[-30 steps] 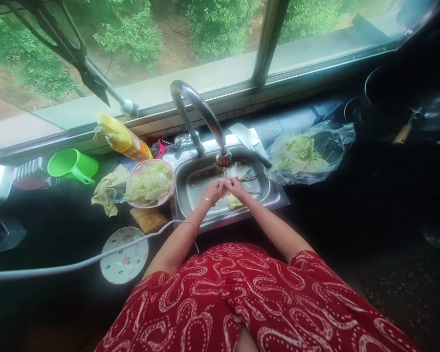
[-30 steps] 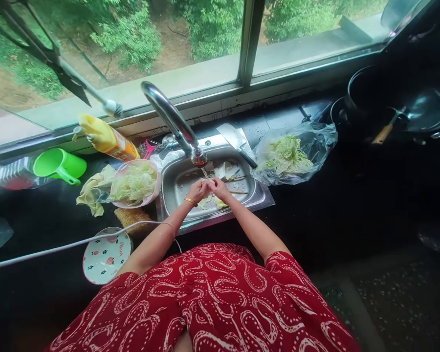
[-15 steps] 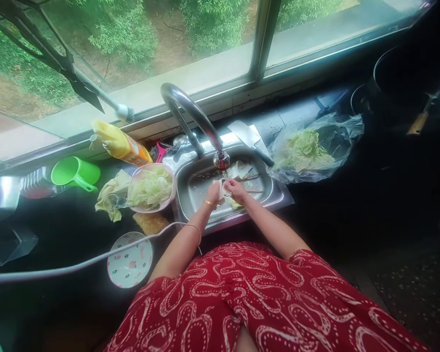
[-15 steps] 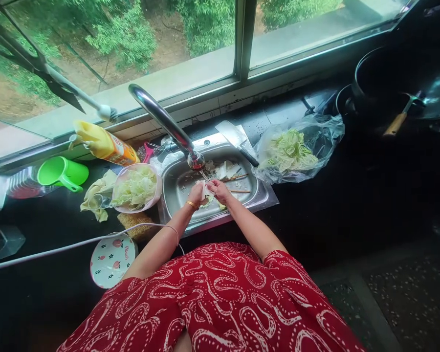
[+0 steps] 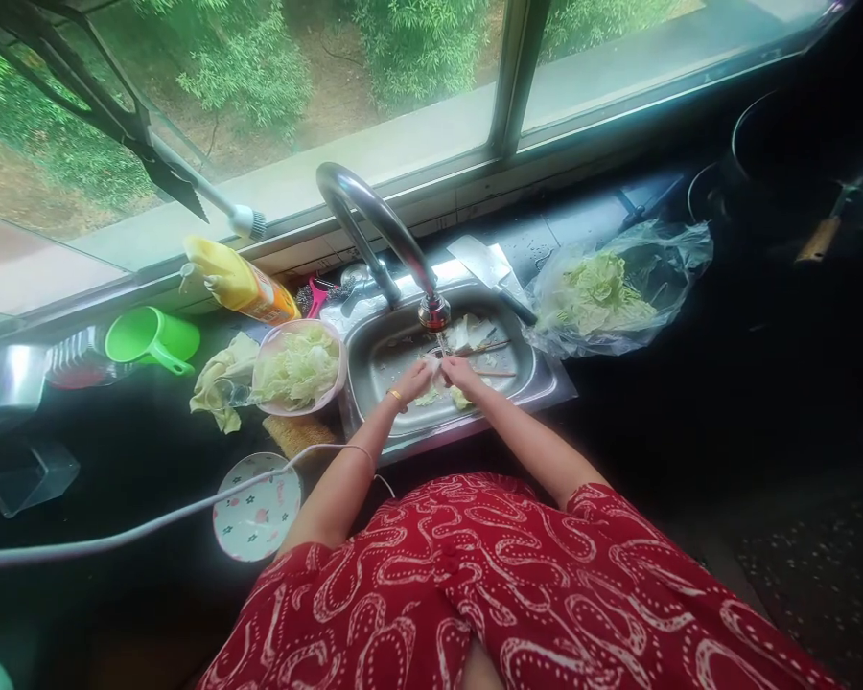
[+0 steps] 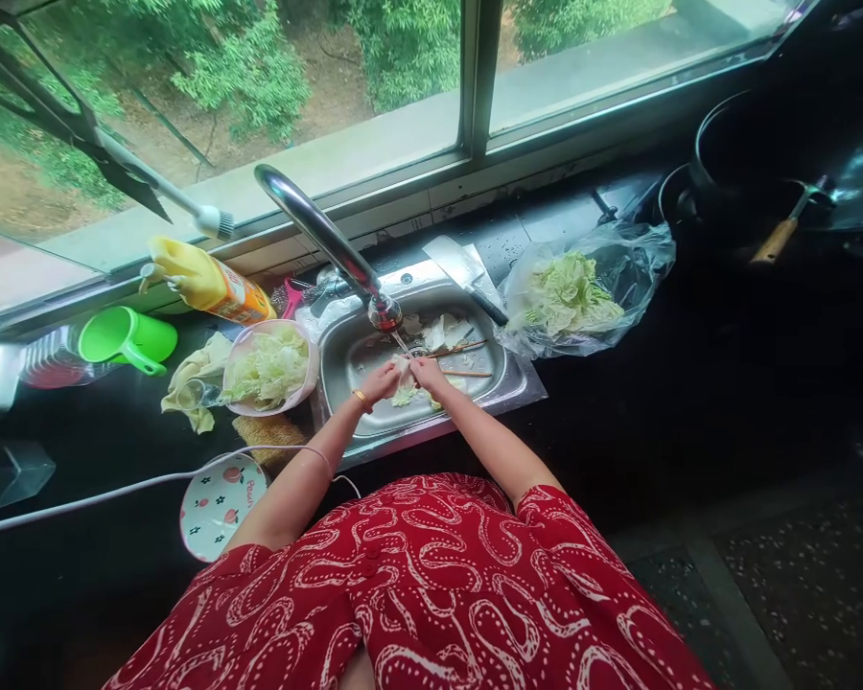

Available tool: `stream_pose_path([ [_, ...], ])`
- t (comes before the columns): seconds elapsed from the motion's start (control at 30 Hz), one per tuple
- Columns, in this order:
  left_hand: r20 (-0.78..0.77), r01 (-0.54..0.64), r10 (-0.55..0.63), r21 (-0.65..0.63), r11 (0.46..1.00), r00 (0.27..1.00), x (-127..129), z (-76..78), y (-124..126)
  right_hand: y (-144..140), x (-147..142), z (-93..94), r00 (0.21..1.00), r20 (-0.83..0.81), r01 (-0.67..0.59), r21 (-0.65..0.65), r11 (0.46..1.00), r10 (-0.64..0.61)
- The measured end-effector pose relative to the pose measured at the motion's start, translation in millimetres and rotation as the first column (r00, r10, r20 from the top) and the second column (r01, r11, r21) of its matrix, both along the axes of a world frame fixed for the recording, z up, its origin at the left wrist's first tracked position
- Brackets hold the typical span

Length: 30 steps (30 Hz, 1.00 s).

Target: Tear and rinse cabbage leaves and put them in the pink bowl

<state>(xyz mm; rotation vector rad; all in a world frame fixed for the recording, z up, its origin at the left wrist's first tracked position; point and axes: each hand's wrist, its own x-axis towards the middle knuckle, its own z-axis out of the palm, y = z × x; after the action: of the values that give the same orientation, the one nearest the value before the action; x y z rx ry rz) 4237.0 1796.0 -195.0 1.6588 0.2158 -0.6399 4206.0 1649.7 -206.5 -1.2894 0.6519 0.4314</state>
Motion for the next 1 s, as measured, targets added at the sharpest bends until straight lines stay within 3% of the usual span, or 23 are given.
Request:
stream_pose_path([
  [0.13,0.028,0.239,-0.241,0.062,0.969,0.97,-4,0.2,8,10,-2,6.4,0.99,0.012,-0.139,0.071,0.988,0.139],
  [0.23,-0.026,0.366,-0.365,0.051,0.929,0.931,-6,-2.5,16,11,-4,5.1,0.963,0.133,-0.23,-0.041,0.972,0.233],
  [0.33,-0.113,0.374,-0.371,-0.002,0.928,0.922,-11,-6.8,19,10,-4,2.6,0.925,0.218,-0.262,-0.23,0.937,0.312],
  [0.47,-0.213,0.332,-0.326,-0.005,0.943,0.921,-20,-7.7,17,6,-3,3.7,0.819,0.297,-0.308,-0.494,0.813,0.491],
  [0.57,-0.2,0.443,-0.429,0.027,0.896,0.881,-20,-0.9,20,4,-6,6.8,0.788,0.249,-0.431,-0.429,0.794,0.562],
  [0.63,-0.166,0.497,-0.493,-0.019,0.868,0.854,-19,4.6,23,7,-7,8.5,0.821,0.212,-0.487,-0.224,0.844,0.53],
  [0.67,-0.15,0.488,-0.49,-0.051,0.871,0.859,-19,6.6,23,10,-7,8.9,0.867,0.185,-0.454,-0.086,0.887,0.463],
  [0.77,-0.112,0.313,-0.325,-0.107,0.944,0.939,-19,8.2,19,23,-1,7.4,0.991,0.017,-0.131,0.215,0.968,0.13],
  [0.87,-0.122,0.106,-0.121,-0.117,0.987,0.985,-23,5.9,9,30,9,2.3,0.99,-0.108,0.11,0.232,0.967,-0.086],
  [0.93,-0.159,-0.004,-0.014,-0.115,0.993,0.987,-24,4.5,4,29,12,-1.1,0.983,-0.131,0.156,0.211,0.965,-0.131],
  [1.0,-0.204,-0.106,0.087,-0.086,0.991,0.975,-23,3.6,3,24,9,-2.8,0.987,-0.135,0.113,0.22,0.969,-0.084],
])
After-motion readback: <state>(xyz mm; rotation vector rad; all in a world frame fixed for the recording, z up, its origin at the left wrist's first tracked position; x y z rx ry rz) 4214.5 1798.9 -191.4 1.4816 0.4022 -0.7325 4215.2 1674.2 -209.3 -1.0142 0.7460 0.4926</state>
